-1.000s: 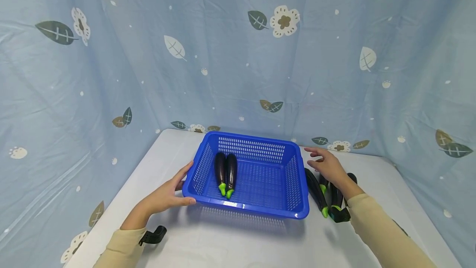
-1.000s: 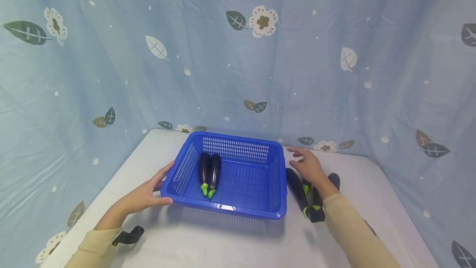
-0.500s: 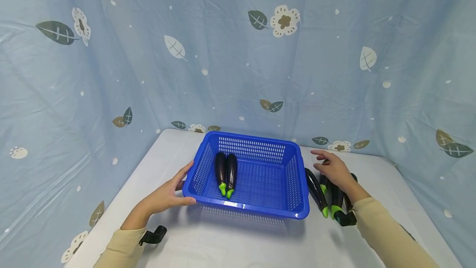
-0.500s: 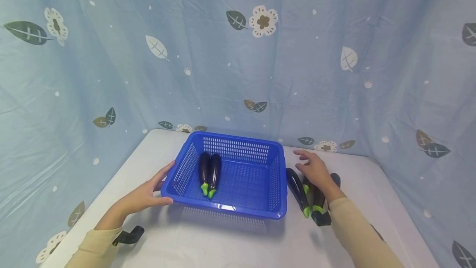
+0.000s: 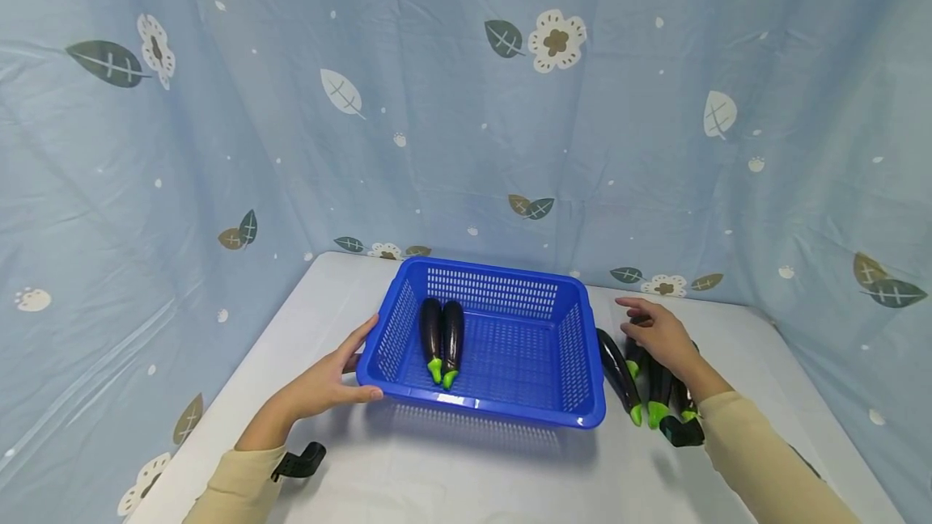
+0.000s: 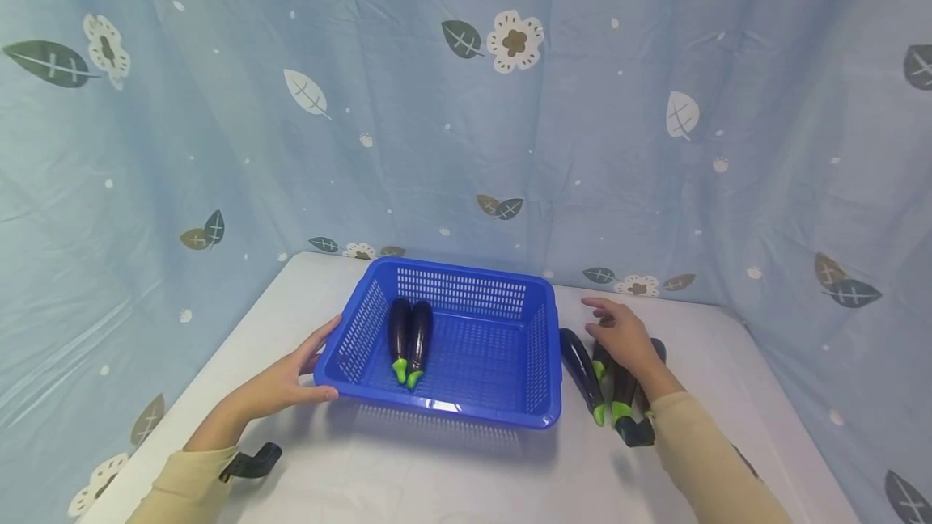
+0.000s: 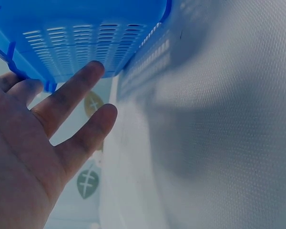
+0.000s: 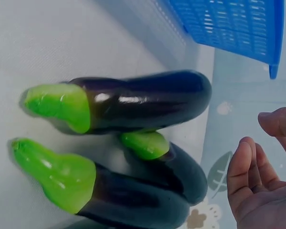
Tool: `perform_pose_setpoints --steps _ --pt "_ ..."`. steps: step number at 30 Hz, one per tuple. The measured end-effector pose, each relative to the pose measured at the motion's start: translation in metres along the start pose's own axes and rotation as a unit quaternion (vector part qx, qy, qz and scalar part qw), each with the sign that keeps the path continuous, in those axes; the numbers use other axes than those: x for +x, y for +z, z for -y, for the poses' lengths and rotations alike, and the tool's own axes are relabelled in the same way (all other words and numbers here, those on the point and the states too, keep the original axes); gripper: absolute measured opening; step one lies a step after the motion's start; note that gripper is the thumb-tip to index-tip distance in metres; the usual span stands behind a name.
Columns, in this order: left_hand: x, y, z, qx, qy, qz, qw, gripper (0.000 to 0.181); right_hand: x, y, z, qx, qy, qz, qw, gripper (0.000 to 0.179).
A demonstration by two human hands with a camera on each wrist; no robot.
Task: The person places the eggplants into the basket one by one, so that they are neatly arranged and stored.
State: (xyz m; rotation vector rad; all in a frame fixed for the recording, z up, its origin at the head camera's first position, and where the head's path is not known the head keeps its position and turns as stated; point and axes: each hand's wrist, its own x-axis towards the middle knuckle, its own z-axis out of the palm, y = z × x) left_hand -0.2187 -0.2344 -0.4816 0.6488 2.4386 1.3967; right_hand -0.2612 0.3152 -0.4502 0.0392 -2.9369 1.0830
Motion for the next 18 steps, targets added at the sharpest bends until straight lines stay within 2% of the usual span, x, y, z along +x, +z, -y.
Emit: perform_pose_setpoints --steps 11,18 --pt "0.0 0.0 0.002 0.002 0.003 0.0 1.0 0.112 -0.008 -0.006 -0.018 0.001 -0.017 -0.014 0.9997 0.048" --pt "0.0 0.0 0.002 -0.001 0.005 0.002 1.0 0.112 -0.01 -0.008 -0.026 0.002 0.001 -0.013 0.9999 0.05"
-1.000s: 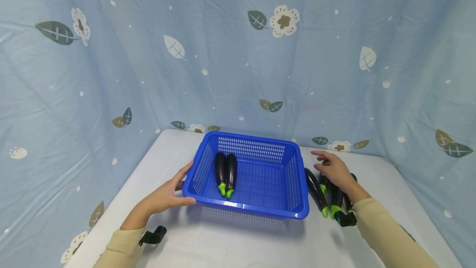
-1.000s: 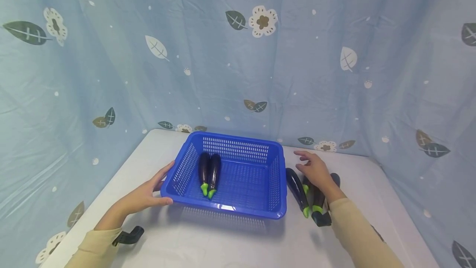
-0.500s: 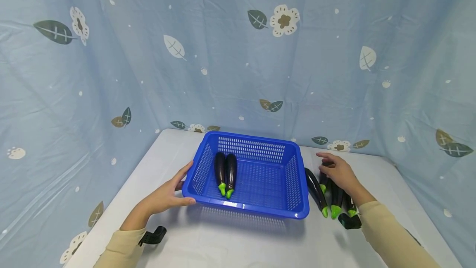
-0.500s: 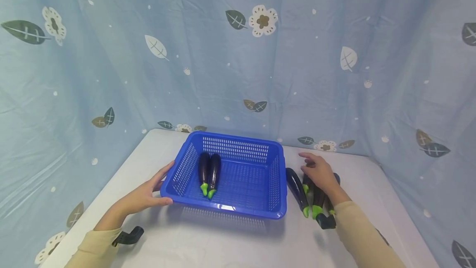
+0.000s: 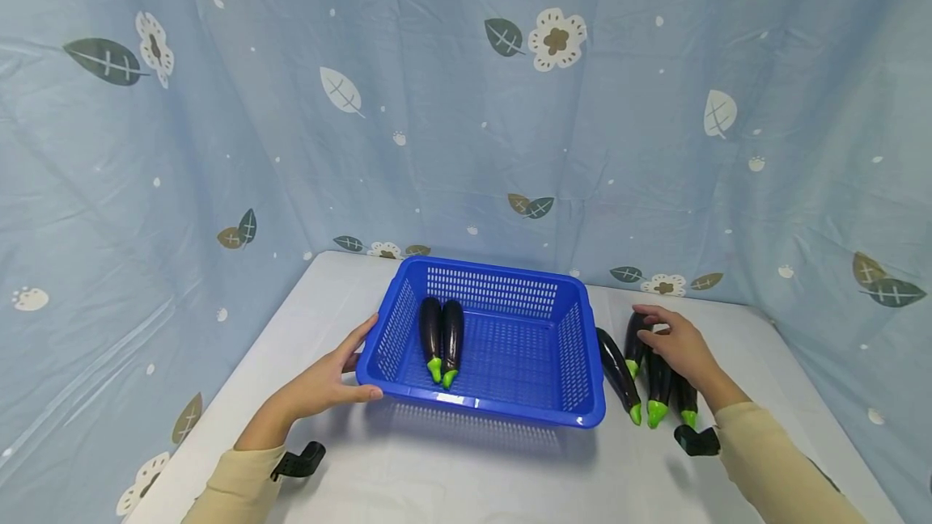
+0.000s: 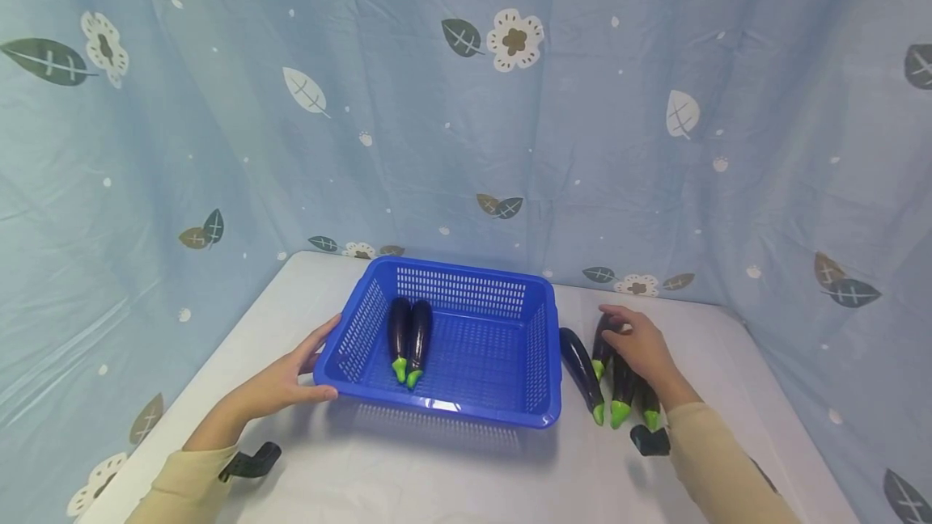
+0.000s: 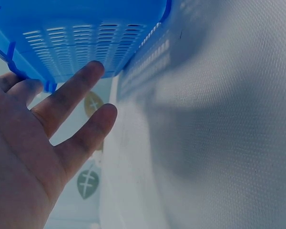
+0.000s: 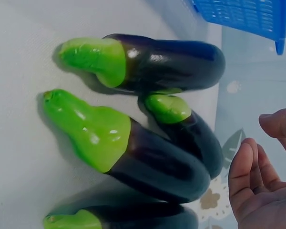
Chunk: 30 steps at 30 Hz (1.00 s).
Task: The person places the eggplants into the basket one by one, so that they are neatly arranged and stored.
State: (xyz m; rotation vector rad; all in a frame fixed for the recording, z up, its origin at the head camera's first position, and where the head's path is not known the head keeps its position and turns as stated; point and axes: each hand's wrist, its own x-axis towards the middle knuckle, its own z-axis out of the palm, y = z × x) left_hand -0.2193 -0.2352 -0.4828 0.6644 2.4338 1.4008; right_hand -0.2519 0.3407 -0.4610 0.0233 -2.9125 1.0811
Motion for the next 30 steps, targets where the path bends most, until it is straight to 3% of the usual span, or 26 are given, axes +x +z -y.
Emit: perform_pose_setpoints --steps 16,30 --pt "0.0 0.001 0.001 0.0 -0.001 0.0 1.0 0.111 -0.009 -0.008 -0.015 -0.02 0.001 -0.004 0.9998 0.049" --pt "0.0 0.0 -0.002 0.003 -0.007 0.0 1.0 0.112 -0.012 -0.012 -0.023 -0.035 0.034 -0.006 0.9988 0.051"
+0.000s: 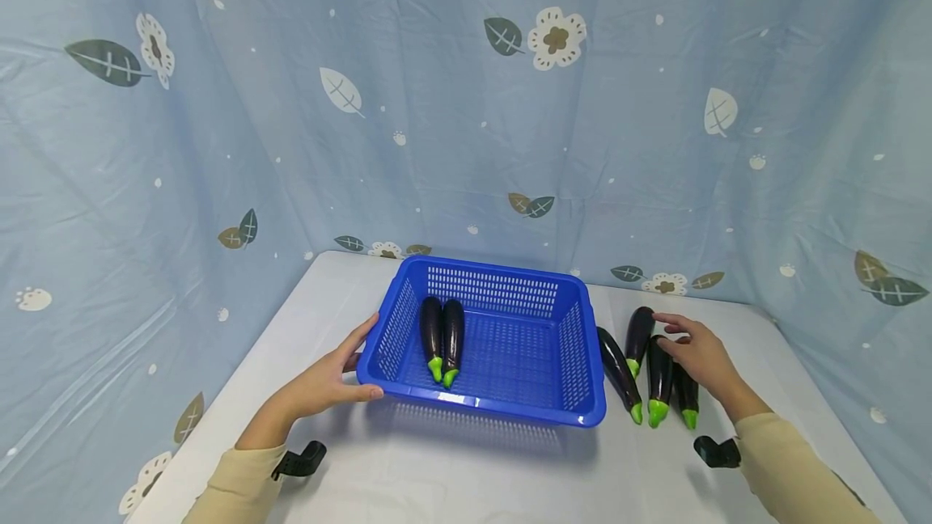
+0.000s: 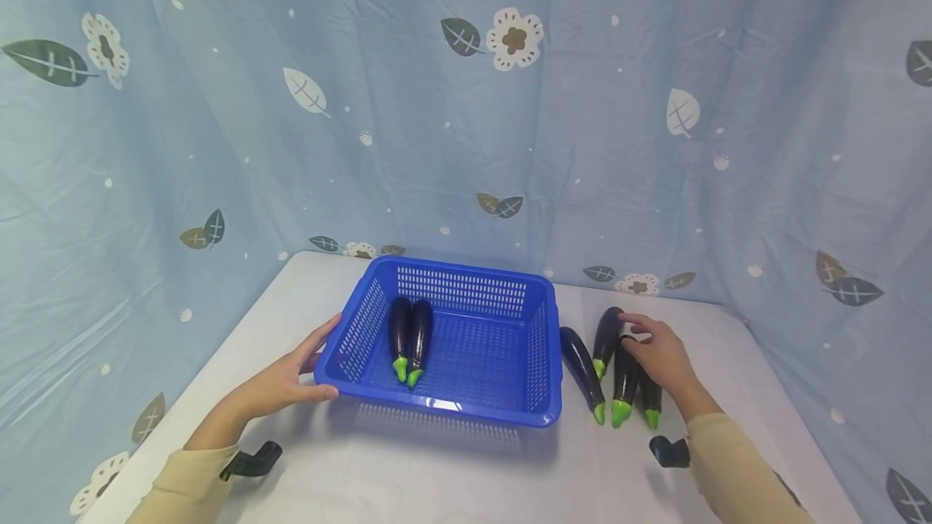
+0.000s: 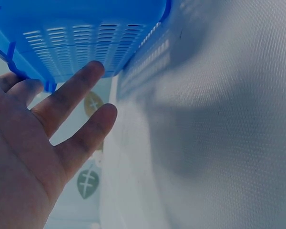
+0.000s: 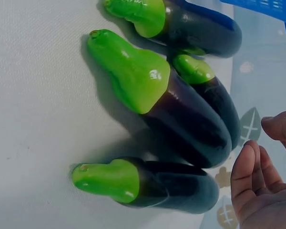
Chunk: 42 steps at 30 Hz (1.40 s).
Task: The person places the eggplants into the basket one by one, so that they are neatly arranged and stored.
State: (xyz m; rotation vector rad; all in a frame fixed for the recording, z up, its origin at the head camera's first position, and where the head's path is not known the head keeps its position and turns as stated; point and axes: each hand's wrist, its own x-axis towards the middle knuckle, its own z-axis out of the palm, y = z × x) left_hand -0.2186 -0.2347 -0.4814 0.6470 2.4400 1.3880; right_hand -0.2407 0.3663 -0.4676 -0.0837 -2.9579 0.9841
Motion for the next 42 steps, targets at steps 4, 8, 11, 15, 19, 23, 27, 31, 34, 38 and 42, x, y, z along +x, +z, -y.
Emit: perform_pose_setpoints --steps 4,8,11,15,19,23,27,31,34,38,42 --pt "0.0 0.0 -0.001 -0.001 -0.002 0.001 1.0 0.112 -0.002 -0.001 -0.004 -0.002 0.0 -0.002 1.0 0.05" --pt "0.0 0.0 -0.001 0.0 -0.005 0.0 1.0 0.112 -0.004 -0.002 -0.008 -0.003 -0.004 -0.004 1.0 0.05" --pt "0.0 0.0 0.0 -0.001 -0.005 -0.001 1.0 0.112 -0.007 -0.003 -0.01 -0.008 -0.006 -0.004 0.9999 0.049" --pt "0.0 0.0 0.0 -0.002 -0.005 0.0 1.0 0.112 -0.009 -0.006 -0.014 -0.02 -0.006 -0.004 0.9998 0.049" --pt "0.0 0.0 -0.001 -0.004 -0.002 0.0 1.0 0.112 -0.011 -0.009 -0.016 -0.023 -0.002 -0.004 0.9997 0.049" --pt "0.0 0.0 -0.001 -0.004 0.0 0.0 1.0 0.112 -0.014 -0.011 -0.02 -0.027 0.0 -0.011 0.9996 0.049" --pt "0.001 0.0 0.0 -0.003 0.001 0.0 1.0 0.112 -0.015 -0.012 -0.026 -0.029 0.004 -0.019 0.9994 0.049" --pt "0.001 0.001 0.001 -0.005 0.005 0.001 1.0 0.112 -0.016 -0.01 -0.032 -0.025 0.01 -0.019 0.9994 0.05" --pt "0.001 0.001 0.001 -0.006 0.007 0.002 1.0 0.111 -0.017 -0.009 -0.035 -0.024 0.012 -0.018 0.9995 0.05" --pt "0.001 0.001 0.002 -0.006 0.008 0.001 1.0 0.112 -0.018 -0.009 -0.038 -0.026 0.013 -0.02 0.9994 0.05" --pt "0.002 0.0 0.002 -0.005 0.008 0.001 1.0 0.112 -0.019 -0.009 -0.041 -0.028 0.019 -0.025 0.9991 0.05"
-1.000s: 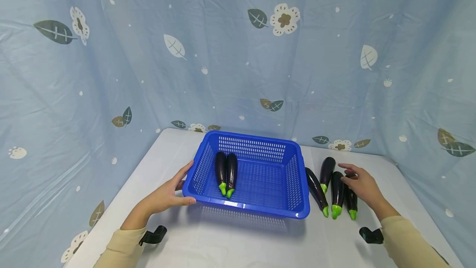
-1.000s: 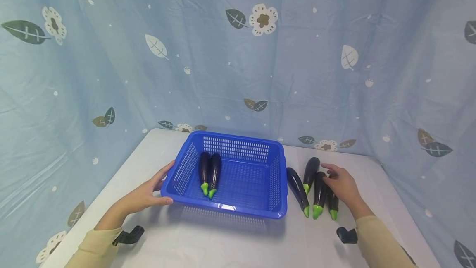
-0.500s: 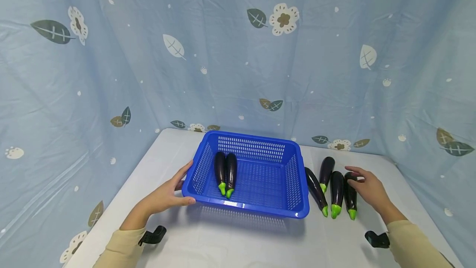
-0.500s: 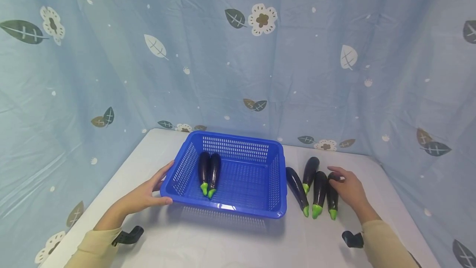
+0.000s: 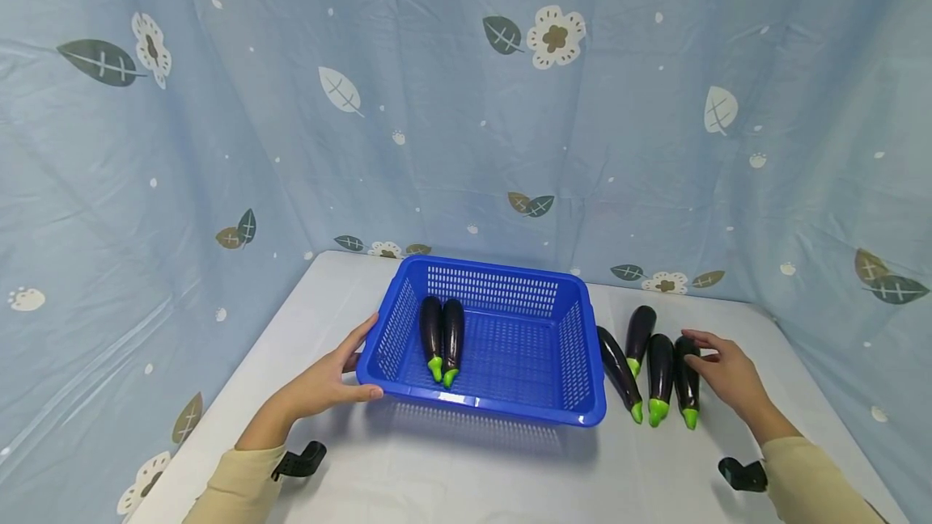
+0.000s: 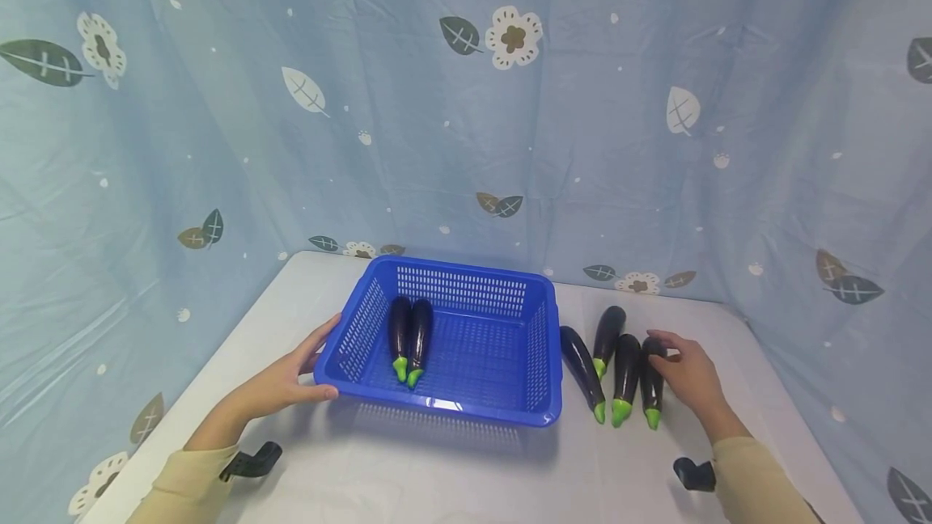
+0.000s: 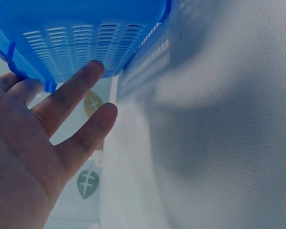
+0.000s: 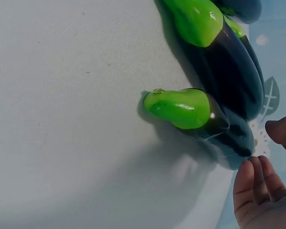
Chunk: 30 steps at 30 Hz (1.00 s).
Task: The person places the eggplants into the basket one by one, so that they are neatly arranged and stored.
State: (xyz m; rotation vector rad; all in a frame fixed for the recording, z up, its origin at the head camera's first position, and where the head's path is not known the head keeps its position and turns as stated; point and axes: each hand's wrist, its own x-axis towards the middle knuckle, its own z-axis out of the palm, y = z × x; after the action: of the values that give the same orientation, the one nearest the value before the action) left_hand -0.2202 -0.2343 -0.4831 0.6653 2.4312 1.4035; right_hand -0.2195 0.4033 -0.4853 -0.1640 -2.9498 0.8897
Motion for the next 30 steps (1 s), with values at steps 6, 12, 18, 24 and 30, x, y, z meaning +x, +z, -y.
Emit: perform_pose_setpoints --steps 6,12,18,24,30 --pt "-0.0002 -0.0001 -0.0002 0.004 -0.01 -0.001 0.9999 0.111 -0.0004 0.0004 -0.0027 0.0 0.027 0.012 0.9996 0.052" --pt "-0.0009 -0.0001 -0.0012 0.007 -0.014 -0.003 0.9999 0.111 -0.0013 0.0005 -0.0028 0.02 0.061 0.038 0.9972 0.057" --pt "-0.0002 0.0 -0.0011 0.006 -0.019 -0.004 0.9998 0.111 -0.0017 0.0022 -0.0056 0.061 0.071 0.06 0.9938 0.063" --pt "-0.0001 -0.0003 -0.0018 0.005 -0.016 -0.002 0.9999 0.111 -0.0036 0.0034 -0.0063 0.085 0.061 0.067 0.9923 0.064" --pt "-0.0006 -0.0004 -0.0019 0.003 -0.011 -0.001 0.9999 0.112 -0.0033 0.0049 -0.0071 0.091 0.057 0.07 0.9917 0.063"
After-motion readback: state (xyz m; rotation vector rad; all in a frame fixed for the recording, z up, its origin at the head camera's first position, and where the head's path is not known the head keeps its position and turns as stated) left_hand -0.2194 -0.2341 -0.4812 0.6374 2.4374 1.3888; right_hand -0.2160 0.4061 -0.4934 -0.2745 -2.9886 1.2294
